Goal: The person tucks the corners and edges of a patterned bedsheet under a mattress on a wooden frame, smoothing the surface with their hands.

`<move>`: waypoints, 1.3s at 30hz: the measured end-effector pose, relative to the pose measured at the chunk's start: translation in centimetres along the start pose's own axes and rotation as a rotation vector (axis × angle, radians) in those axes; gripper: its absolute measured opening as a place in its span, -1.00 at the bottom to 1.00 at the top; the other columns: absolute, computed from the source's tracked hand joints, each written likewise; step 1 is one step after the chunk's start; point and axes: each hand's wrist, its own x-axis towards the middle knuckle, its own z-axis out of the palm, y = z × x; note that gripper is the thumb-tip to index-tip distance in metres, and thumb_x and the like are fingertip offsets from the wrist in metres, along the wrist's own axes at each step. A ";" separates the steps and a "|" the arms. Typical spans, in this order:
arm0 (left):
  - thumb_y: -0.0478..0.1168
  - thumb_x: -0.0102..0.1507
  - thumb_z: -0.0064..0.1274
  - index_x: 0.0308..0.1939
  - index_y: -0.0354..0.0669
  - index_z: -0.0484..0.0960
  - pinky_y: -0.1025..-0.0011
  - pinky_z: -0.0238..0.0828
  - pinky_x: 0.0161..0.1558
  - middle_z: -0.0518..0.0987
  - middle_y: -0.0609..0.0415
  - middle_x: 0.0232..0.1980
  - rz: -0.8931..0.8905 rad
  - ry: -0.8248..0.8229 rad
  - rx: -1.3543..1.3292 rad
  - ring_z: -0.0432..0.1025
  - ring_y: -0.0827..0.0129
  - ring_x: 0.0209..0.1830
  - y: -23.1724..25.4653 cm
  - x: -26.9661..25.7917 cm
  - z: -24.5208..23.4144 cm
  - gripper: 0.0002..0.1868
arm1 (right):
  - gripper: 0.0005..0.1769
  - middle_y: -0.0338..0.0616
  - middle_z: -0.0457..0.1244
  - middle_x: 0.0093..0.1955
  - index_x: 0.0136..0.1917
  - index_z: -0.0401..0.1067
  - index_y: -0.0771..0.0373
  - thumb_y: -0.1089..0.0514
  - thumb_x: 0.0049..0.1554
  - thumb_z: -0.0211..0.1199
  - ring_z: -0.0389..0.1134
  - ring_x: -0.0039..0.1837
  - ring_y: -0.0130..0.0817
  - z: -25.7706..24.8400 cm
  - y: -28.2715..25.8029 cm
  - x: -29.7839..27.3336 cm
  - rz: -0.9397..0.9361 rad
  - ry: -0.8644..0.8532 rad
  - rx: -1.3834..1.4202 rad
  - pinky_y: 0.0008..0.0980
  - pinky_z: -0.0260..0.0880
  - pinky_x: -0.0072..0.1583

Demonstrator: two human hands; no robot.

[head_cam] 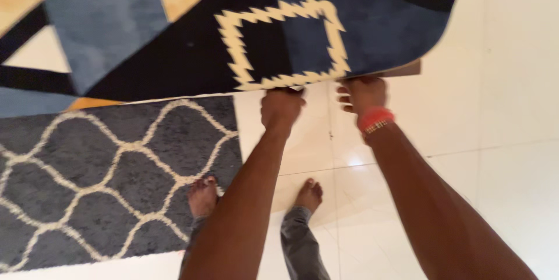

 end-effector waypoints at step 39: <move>0.21 0.46 -0.48 0.62 -0.25 -0.02 0.06 -0.39 0.58 -0.08 -0.14 0.68 0.797 0.510 0.785 -0.23 0.04 0.69 -1.8 2.1 -22.0 -0.21 | -0.18 0.12 -0.25 0.74 0.69 -0.18 0.29 -0.23 0.37 -0.19 -0.27 0.74 0.03 8.0 -5.6 -5.1 -1.001 0.092 -0.945 0.15 -0.36 0.62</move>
